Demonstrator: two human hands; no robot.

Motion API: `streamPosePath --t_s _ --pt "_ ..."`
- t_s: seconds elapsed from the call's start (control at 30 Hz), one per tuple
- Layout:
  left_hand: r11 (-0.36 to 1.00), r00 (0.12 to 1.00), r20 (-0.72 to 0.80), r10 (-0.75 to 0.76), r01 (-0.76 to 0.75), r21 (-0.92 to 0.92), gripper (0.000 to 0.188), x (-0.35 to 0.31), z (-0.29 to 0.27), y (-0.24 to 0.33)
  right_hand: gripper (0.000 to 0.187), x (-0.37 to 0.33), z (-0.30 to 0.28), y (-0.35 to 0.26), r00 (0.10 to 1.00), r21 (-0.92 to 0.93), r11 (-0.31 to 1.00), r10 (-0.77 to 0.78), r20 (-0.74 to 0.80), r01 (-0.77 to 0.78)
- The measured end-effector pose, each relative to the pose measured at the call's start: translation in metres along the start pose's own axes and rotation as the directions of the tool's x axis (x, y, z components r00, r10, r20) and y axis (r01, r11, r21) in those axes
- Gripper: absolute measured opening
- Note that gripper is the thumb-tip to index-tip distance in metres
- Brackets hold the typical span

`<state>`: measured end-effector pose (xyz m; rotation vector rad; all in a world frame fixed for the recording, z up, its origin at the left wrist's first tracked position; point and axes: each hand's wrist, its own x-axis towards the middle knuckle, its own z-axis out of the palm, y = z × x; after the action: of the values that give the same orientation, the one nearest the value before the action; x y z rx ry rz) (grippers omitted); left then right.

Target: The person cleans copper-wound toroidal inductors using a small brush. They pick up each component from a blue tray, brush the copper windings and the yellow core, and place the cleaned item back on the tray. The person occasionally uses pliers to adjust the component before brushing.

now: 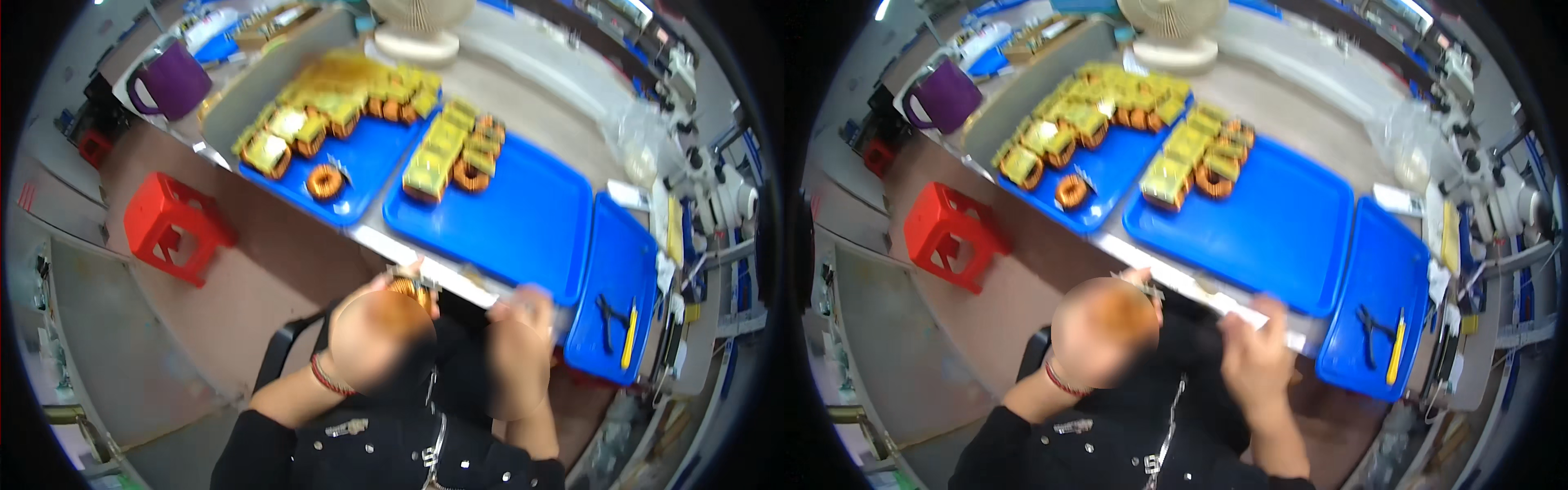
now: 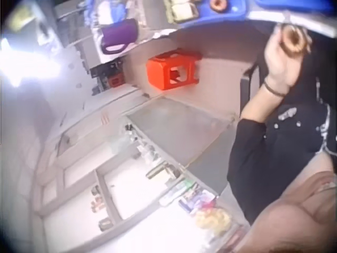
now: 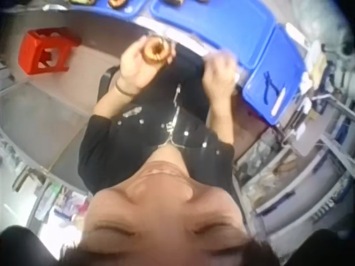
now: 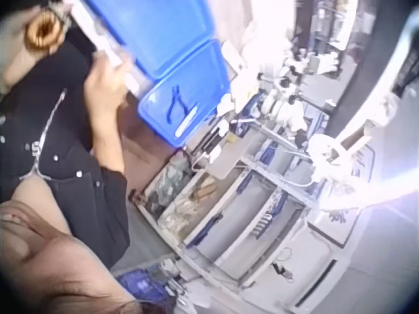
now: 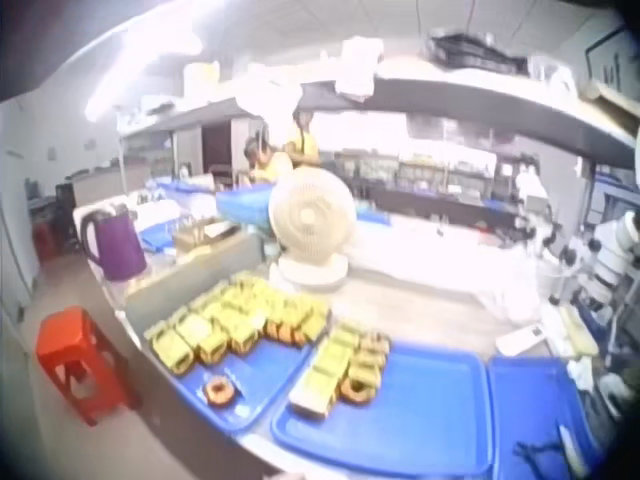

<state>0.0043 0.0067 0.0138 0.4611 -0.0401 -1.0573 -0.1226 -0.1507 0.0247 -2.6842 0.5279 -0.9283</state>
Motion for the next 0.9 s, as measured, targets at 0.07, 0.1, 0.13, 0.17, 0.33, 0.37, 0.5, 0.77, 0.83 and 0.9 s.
streamPosePath --t_s 0.07,0.1,0.13,0.17,0.33,0.37,0.5,0.77,0.83,0.9 --pt "0.998 0.998 0.015 0.06 -0.06 -0.011 0.056 -0.004 0.0 0.006 0.005 0.004 -0.01 -0.003 0.995 0.161 0.982 0.1 -0.026 -0.094" --pt "0.997 0.996 0.038 0.081 -0.081 -0.003 0.054 -0.004 0.003 0.005 0.008 0.003 -0.012 -0.004 0.991 0.265 0.964 0.042 -0.124 -0.008" --pt "0.994 0.994 0.037 0.102 -0.103 0.037 0.054 -0.002 0.007 0.003 0.011 0.001 -0.013 -0.011 0.993 0.328 0.94 -0.073 -0.092 0.099" --pt "0.989 0.992 0.037 0.122 -0.125 0.076 0.054 0.0 0.01 -0.002 0.013 -0.002 -0.011 -0.021 0.98 0.393 0.897 -0.188 -0.067 0.199" --pt "0.969 0.97 0.149 0.192 -0.211 0.126 0.054 -0.002 0.008 -0.003 0.011 0.02 -0.012 0.005 0.981 0.303 0.943 0.173 -0.09 -0.138" --pt "0.968 0.972 0.117 0.205 -0.219 0.121 0.054 -0.002 0.011 -0.003 0.013 0.022 -0.017 0.003 0.983 0.236 0.972 0.058 -0.173 -0.016" --pt "0.98 0.974 0.156 0.167 -0.181 0.08 0.056 0.006 0.012 -0.008 0.01 0.001 -0.013 -0.03 0.912 0.614 0.78 -0.153 0.38 -0.125" --pt "0.992 0.974 0.197 0.112 -0.123 0.042 0.057 0.003 0.009 -0.008 0.007 0.019 -0.017 -0.006 0.984 0.103 0.979 0.18 -0.005 -0.178" --pt "0.992 0.969 0.221 0.111 -0.122 0.037 0.057 0.004 0.009 -0.008 0.009 0.015 -0.023 0.01 0.966 0.345 0.91 0.257 -0.035 -0.229" --pt "0.988 0.969 0.208 0.131 -0.144 0.048 0.057 0.005 0.014 -0.008 0.012 0.009 -0.032 0.0 0.991 0.34 0.94 0.014 -0.135 0.033"
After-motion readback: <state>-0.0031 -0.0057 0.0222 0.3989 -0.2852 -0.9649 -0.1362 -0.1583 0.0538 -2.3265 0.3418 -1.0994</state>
